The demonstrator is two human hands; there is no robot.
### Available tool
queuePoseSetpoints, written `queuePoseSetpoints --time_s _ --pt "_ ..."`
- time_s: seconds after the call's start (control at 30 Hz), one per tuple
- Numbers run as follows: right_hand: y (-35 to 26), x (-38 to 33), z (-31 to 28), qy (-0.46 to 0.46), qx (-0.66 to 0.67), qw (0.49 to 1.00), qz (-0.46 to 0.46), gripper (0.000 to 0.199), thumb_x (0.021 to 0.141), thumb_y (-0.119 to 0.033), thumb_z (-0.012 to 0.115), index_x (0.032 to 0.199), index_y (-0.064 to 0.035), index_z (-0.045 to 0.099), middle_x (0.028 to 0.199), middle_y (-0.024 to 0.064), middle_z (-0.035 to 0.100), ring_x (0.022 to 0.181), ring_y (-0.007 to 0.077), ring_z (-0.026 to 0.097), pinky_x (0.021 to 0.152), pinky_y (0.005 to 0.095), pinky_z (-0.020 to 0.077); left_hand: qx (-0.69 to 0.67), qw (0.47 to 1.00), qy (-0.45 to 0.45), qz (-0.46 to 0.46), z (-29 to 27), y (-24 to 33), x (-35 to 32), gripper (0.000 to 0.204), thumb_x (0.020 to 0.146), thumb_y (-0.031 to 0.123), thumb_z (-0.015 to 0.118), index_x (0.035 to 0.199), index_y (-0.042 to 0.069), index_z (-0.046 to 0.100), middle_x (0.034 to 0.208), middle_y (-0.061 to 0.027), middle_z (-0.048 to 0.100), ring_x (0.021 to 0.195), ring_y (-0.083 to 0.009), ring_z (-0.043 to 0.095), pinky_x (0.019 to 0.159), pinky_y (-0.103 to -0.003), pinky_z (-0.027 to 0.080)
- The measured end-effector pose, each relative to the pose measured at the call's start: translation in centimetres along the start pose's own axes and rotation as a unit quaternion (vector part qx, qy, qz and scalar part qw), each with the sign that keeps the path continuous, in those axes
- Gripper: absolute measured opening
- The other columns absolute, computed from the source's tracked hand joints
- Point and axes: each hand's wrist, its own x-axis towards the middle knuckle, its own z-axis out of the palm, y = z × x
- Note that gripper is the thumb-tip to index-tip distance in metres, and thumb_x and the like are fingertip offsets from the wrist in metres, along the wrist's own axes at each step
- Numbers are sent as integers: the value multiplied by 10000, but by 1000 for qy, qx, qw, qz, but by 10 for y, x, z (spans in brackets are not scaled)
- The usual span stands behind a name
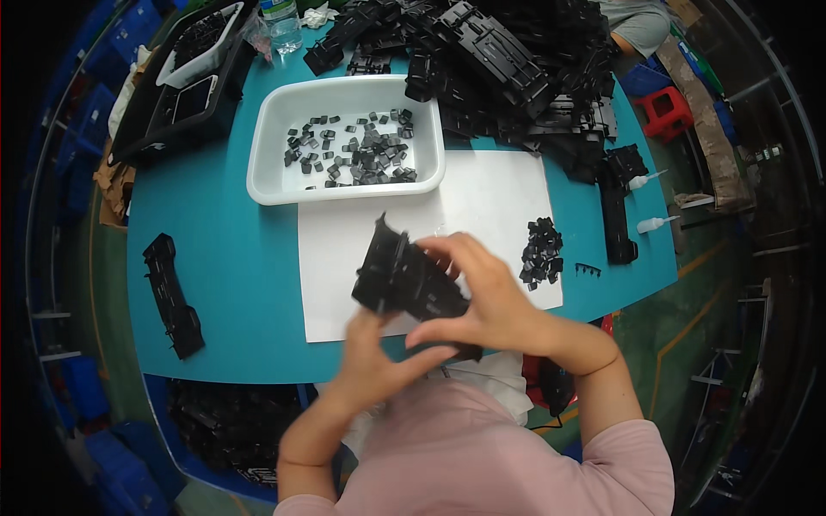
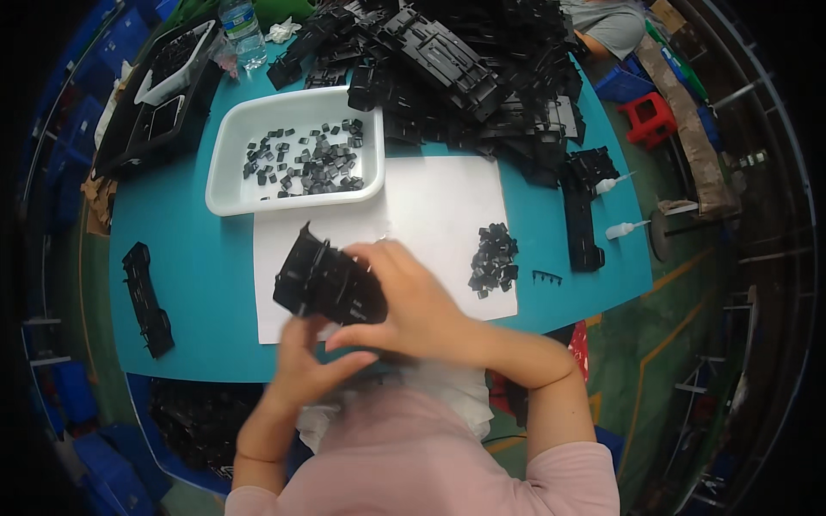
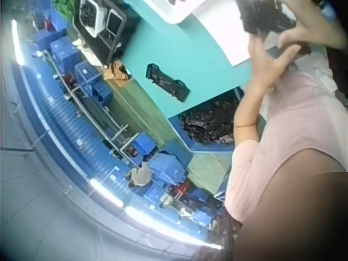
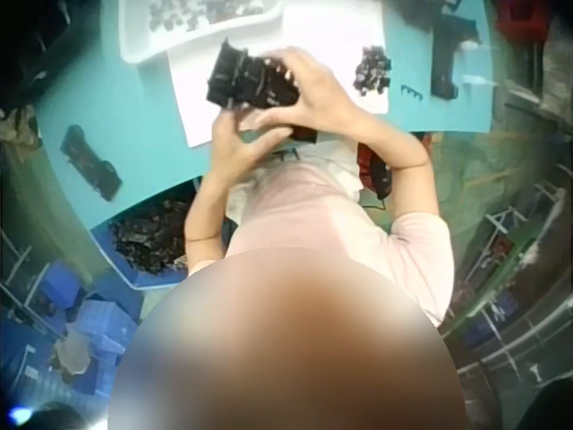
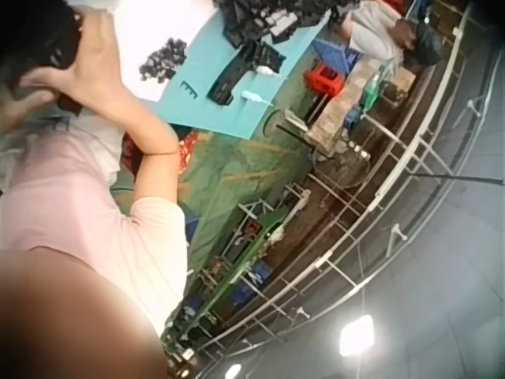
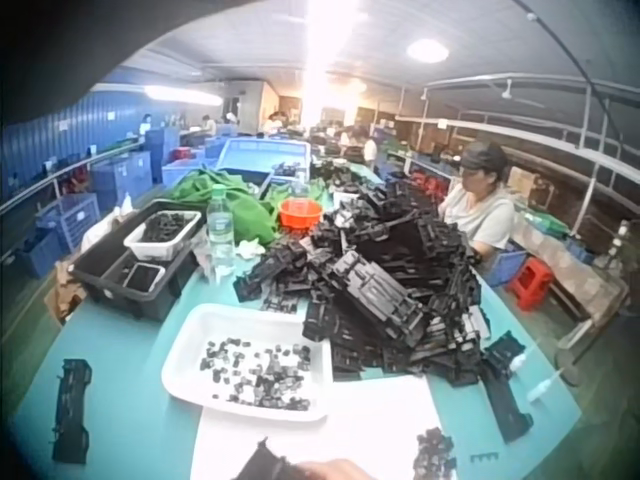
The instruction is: The person assembles a toy car chassis by hand, inserting plastic gears and plastic pins from a parts tray into the chassis.
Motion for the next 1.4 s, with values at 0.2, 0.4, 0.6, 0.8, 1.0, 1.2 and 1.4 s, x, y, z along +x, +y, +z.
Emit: queuePoseSetpoints --time_s 0.2,0.4,0.6,0.8,1.0,1.2,1.4 --pt "37 -40 -36 60 56 990 115 407 787 -30 703 1182 -21 601 1157 97 562 910 170 617 781 296 533 -345 926 56 -139 19 -15 -12 392 913 -62 523 1294 -71 435 1198 -133 580 1088 -178 593 928 -298 497" --pt "87 -88 -71 171 -193 957 133 176 770 33 699 939 6 654 804 72 567 667 156 531 608 263 426 -374 897 29 -233 8 -38 -11 337 885 -16 551 1217 -34 496 1043 -94 636 923 -122 629 798 -267 523" --pt "108 -86 -60 158 -232 953 113 141 782 50 681 908 16 626 749 66 519 629 151 460 583 270 392 -428 884 48 -185 9 -38 -17 351 886 -67 478 1234 -34 500 1044 -91 648 937 -131 645 821 -259 519" --pt "111 -78 -59 149 -230 954 125 130 772 50 690 869 13 610 739 53 543 604 121 484 557 254 396 -427 883 35 -191 -1 -38 -24 375 885 -61 473 1258 -30 492 1062 -99 648 960 -130 637 849 -273 512" --pt "127 -81 -69 151 -234 943 183 104 793 59 624 869 3 578 690 10 511 604 68 464 554 214 383 -434 881 48 -184 -4 -38 -27 378 883 -57 477 1259 -29 498 1064 -100 647 957 -131 637 849 -274 515" --pt "124 -95 -78 176 -269 929 185 183 739 45 614 917 13 583 718 79 545 624 149 527 599 289 451 -425 878 39 -216 -8 -37 -28 468 869 -32 538 1330 -28 458 1140 -108 626 1040 -169 609 927 -308 488" --pt "114 -72 -72 149 -240 938 200 98 722 0 648 816 19 625 719 139 609 638 230 606 605 323 482 -421 875 105 -215 -17 -33 -36 461 835 -6 580 1284 -60 488 1132 -122 641 1012 -176 629 899 -302 501"
